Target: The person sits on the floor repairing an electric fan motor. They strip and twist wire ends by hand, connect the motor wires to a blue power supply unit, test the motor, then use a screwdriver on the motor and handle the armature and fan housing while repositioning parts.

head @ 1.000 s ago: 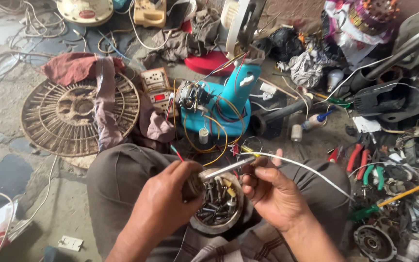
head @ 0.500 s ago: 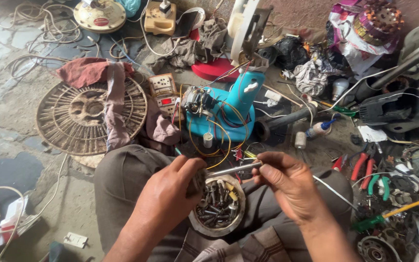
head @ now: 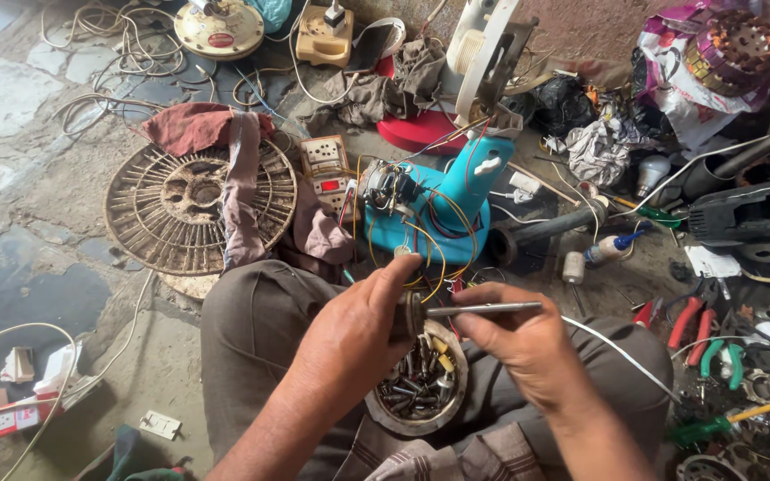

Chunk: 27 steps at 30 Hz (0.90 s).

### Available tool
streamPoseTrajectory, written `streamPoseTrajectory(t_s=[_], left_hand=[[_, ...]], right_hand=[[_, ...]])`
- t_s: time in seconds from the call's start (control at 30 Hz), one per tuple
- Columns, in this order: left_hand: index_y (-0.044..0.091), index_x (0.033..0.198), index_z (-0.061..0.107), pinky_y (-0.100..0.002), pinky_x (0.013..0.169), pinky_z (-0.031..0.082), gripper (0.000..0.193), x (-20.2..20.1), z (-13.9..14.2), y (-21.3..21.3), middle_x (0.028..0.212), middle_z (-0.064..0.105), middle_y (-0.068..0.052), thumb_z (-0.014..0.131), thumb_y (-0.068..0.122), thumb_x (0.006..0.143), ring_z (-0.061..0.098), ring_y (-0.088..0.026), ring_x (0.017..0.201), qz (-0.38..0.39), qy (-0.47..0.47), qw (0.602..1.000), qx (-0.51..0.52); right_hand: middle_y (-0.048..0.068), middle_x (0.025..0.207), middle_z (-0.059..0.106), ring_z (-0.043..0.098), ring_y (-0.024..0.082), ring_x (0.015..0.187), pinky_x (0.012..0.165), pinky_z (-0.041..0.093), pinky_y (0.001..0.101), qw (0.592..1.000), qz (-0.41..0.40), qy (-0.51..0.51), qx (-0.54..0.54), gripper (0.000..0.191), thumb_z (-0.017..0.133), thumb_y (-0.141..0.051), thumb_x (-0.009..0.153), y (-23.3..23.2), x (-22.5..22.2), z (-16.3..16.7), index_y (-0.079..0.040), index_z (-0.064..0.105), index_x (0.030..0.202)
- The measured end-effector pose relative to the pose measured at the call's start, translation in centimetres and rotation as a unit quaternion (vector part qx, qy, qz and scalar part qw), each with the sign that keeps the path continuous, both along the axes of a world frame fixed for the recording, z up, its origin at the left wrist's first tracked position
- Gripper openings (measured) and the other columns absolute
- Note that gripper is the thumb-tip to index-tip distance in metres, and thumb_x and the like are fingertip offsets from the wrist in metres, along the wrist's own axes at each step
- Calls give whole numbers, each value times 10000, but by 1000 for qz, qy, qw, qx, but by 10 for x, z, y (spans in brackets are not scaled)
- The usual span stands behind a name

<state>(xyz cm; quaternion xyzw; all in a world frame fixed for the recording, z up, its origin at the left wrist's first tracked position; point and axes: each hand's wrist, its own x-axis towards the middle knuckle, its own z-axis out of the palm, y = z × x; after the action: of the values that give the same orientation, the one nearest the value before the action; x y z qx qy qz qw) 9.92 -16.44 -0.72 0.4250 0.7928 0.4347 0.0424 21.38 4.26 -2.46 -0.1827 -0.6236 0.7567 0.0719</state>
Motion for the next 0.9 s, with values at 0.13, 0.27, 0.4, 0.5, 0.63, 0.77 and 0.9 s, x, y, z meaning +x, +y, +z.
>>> streamPoseTrajectory(t_s=[0.13, 0.27, 0.4, 0.5, 0.63, 0.77, 0.9], left_hand=[[77, 1448, 414, -446, 873, 533, 872, 2, 2, 6, 1130, 668, -158, 824, 63, 678, 669, -361, 1035, -1, 6, 1000, 9], [72, 1435, 425, -444, 890, 532, 875, 0, 0, 6, 1178, 665, -167, 815, 45, 652, 665, -364, 1074, 9, 3, 999, 33], [82, 1422, 449, -450, 884, 546, 851, -14, -14, 4, 1186, 676, -200, 820, 45, 658, 664, -394, 1085, 32, 17, 998, 57], [97, 1421, 457, -452, 866, 559, 827, -31, -32, 5, 1157, 688, -212, 847, 86, 692, 672, -406, 1066, 46, -2, 997, 68], [122, 1440, 448, -461, 836, 559, 805, -51, -53, 12, 1081, 709, -197, 828, 102, 730, 692, -401, 1013, 78, -25, 996, 21], [131, 1424, 445, -475, 813, 558, 786, -58, -65, 14, 1075, 714, -200, 836, 126, 741, 694, -410, 998, 96, -37, 995, 10], [124, 1411, 445, -478, 823, 562, 782, -61, -70, 12, 1107, 701, -220, 847, 125, 741, 685, -426, 1027, 98, -3, 994, 44]], right_hand=[[97, 986, 773, 709, 148, 919, 842, 573, 289, 999, 34, -5, 29, 284, 794, -41, 837, -18, -11, 2, 62, 752, 1098], [76, 1074, 722, 693, 146, 999, 904, 566, 298, 999, 32, 14, -9, 454, 799, -9, 796, -18, -15, -5, 12, 680, 1234], [62, 1146, 712, 681, 144, 1018, 903, 557, 285, 991, 13, 28, 134, 443, 731, -12, 873, -5, -3, -34, -42, 650, 1308], [27, 1207, 678, 679, 145, 993, 852, 559, 292, 952, 23, -48, 300, 357, 652, -91, 943, 1, 10, -71, -74, 650, 1299], [53, 1069, 740, 685, 136, 994, 873, 537, 294, 933, 111, -70, 335, 283, 580, -201, 1013, 14, -5, -121, -62, 689, 1235], [81, 916, 774, 681, 156, 870, 800, 540, 312, 946, 122, -192, 230, 227, 642, -211, 966, 23, -23, -139, -38, 755, 1059], [130, 895, 775, 725, 266, 887, 861, 536, 392, 897, 83, -229, 370, 174, 653, -191, 942, 19, -14, -127, -51, 743, 992]])
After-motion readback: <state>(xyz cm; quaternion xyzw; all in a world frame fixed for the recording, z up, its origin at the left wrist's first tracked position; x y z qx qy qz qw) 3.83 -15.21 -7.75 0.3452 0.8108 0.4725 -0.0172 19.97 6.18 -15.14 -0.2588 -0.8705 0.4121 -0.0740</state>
